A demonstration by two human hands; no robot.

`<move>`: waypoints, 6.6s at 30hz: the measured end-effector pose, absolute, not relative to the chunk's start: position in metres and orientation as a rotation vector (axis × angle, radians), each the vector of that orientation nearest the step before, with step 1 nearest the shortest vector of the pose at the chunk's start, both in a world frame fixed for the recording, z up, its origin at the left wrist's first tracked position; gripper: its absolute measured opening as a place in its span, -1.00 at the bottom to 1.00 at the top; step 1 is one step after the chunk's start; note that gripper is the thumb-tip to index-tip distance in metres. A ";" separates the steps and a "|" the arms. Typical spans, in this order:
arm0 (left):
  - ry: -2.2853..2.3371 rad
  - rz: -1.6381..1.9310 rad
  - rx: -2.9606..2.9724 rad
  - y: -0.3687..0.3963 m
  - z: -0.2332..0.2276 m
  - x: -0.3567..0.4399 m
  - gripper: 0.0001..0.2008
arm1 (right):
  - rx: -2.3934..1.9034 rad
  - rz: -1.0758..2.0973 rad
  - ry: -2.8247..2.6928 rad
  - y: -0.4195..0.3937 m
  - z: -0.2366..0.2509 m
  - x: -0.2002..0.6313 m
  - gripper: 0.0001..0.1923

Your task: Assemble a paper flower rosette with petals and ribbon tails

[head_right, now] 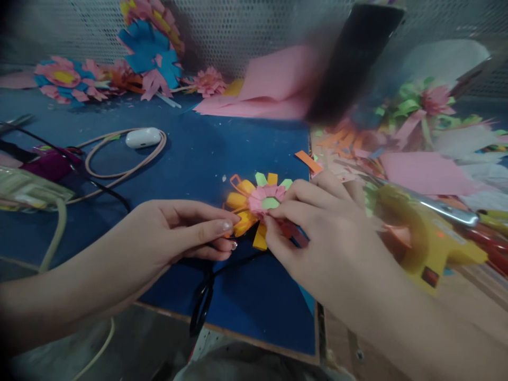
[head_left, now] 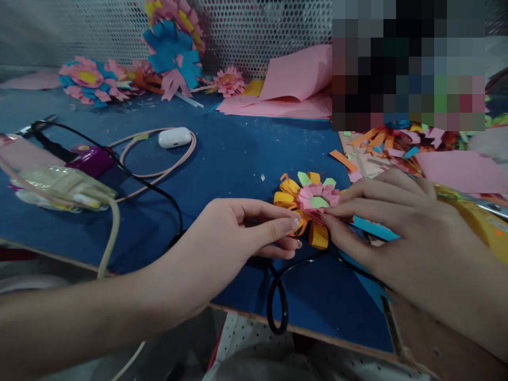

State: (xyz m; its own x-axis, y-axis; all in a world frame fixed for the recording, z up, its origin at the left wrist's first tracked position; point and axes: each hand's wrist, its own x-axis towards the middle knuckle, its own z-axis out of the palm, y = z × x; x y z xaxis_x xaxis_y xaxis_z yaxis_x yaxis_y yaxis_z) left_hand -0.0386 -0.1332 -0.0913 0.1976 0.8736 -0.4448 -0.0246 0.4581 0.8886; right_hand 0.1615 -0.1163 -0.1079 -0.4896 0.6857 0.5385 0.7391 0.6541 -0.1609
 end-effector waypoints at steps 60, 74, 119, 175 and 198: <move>1.266 0.580 0.902 -0.128 -0.063 -0.035 -0.85 | -1.078 -0.266 -2.299 -0.119 -0.114 0.160 -0.88; 1.238 0.562 1.080 -0.129 -0.064 -0.041 -0.89 | -1.107 -0.222 -2.317 -0.120 -0.113 0.160 -0.86; 1.393 0.452 1.554 -0.119 -0.054 -0.039 -0.92 | -1.119 -0.201 -2.288 -0.124 -0.110 0.158 -0.82; 1.116 0.485 2.971 -0.124 -0.079 -0.049 -0.78 | -1.116 -0.141 -2.303 -0.123 -0.113 0.157 -0.82; 1.032 0.393 3.117 -0.125 -0.074 -0.039 -0.64 | -1.142 -0.141 -2.298 -0.124 -0.116 0.154 -0.87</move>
